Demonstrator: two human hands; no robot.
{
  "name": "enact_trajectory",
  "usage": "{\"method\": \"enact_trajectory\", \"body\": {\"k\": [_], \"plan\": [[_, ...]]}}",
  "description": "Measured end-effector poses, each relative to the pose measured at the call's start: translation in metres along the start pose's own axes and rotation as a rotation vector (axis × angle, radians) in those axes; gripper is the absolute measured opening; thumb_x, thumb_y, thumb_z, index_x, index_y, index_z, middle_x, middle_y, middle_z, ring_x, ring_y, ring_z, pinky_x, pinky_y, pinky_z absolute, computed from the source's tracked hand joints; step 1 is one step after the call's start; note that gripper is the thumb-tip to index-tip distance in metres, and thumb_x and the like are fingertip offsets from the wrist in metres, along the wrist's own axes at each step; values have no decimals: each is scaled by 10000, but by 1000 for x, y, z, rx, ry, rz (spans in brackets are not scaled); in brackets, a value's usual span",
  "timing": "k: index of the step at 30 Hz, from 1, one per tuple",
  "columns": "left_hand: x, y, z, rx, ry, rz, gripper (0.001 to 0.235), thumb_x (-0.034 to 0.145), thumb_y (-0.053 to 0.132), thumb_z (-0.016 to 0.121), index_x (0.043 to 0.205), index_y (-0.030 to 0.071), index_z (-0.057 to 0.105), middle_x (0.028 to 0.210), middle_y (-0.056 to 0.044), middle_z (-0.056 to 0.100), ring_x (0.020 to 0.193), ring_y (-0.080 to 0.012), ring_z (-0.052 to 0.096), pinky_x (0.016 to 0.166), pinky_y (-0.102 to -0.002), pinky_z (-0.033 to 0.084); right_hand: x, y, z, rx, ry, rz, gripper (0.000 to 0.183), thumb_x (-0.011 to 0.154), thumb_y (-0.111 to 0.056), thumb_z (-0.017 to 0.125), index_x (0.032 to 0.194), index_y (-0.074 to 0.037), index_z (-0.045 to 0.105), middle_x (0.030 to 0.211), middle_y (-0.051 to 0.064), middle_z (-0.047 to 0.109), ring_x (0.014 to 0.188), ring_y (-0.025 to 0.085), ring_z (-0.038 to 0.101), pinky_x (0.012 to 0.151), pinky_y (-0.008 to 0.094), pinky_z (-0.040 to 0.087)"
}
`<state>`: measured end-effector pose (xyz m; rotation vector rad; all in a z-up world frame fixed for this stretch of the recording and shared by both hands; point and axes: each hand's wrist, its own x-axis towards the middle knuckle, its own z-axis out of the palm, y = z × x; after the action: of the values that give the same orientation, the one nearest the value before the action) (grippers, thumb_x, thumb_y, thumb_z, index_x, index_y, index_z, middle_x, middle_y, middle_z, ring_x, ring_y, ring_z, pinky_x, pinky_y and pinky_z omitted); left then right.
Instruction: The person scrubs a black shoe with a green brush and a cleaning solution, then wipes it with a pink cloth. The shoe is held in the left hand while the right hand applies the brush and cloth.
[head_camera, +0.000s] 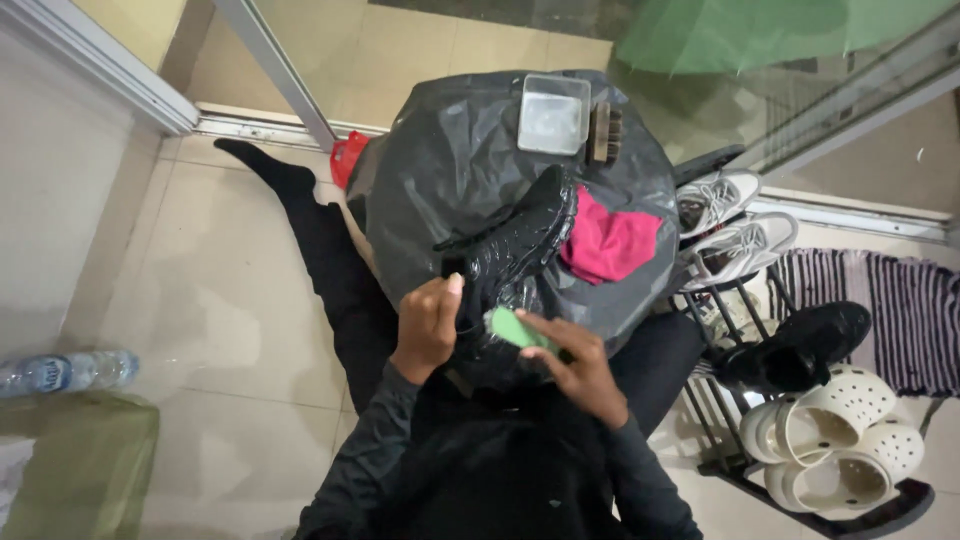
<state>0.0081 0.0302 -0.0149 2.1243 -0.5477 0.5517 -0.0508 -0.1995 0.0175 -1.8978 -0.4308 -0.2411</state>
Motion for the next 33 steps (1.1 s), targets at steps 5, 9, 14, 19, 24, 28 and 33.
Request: {"method": "enact_trajectory", "body": {"k": [5, 9, 14, 19, 24, 28, 33], "plan": [[-7, -19, 5, 18, 0, 215, 354, 1106, 14, 327, 1125, -117, 655, 798, -231, 730, 675, -383, 710, 597, -422, 591, -8, -4, 11, -2, 11, -32, 336, 772, -196, 881, 1096, -125, 828, 808, 52, 787, 583, 219, 689, 615, 321, 579], [-3, -9, 4, -169, -39, 48, 549, 1123, 102, 195, 1095, -79, 713, 795, -195, 758, 703, -338, 734, 654, -389, 598, 3, 11, 8, -39, 96, -126, 300, 828, -174, 833, 1115, -90, 812, 733, 77, 736, 496, 230, 584, 510, 330, 507], [-6, -13, 13, -185, -10, -74, 665, 1119, 125, 107, 1084, -93, 734, 778, -186, 770, 700, -320, 743, 658, -378, 601, 10, 6, 12, -96, -20, -234, 176, 840, -165, 806, 1003, -106, 831, 610, 96, 640, 432, 300, 559, 451, 379, 479], [-12, -22, 19, -97, 120, 137, 562, 1100, 104, 123, 1189, -73, 648, 746, -148, 742, 606, -291, 682, 537, -339, 545, 26, 13, 1, -156, 98, -224, 303, 880, -48, 715, 1156, -120, 816, 634, 49, 603, 470, 228, 576, 477, 304, 489], [-13, -28, 26, -22, 196, 269, 436, 1078, 34, 182, 1382, -75, 474, 883, -177, 752, 616, -295, 675, 501, -351, 531, 32, -4, -1, -71, 3, -216, 107, 859, -45, 707, 909, -61, 800, 600, 105, 578, 455, 318, 553, 461, 356, 477], [-10, -14, 19, -23, 118, 115, 596, 1090, 104, 96, 1133, -48, 671, 651, -124, 696, 536, -293, 653, 489, -343, 522, 18, 34, -3, -64, 29, -159, 295, 858, -140, 636, 1087, -96, 816, 653, 99, 613, 512, 285, 591, 513, 357, 511], [-6, -6, 16, -92, 107, 36, 634, 1098, 137, 91, 1115, -36, 702, 635, -137, 676, 560, -299, 662, 511, -357, 529, 35, 20, -5, -48, -23, -202, 319, 838, -74, 727, 1138, -127, 821, 607, 79, 617, 455, 252, 572, 476, 331, 487]]}}
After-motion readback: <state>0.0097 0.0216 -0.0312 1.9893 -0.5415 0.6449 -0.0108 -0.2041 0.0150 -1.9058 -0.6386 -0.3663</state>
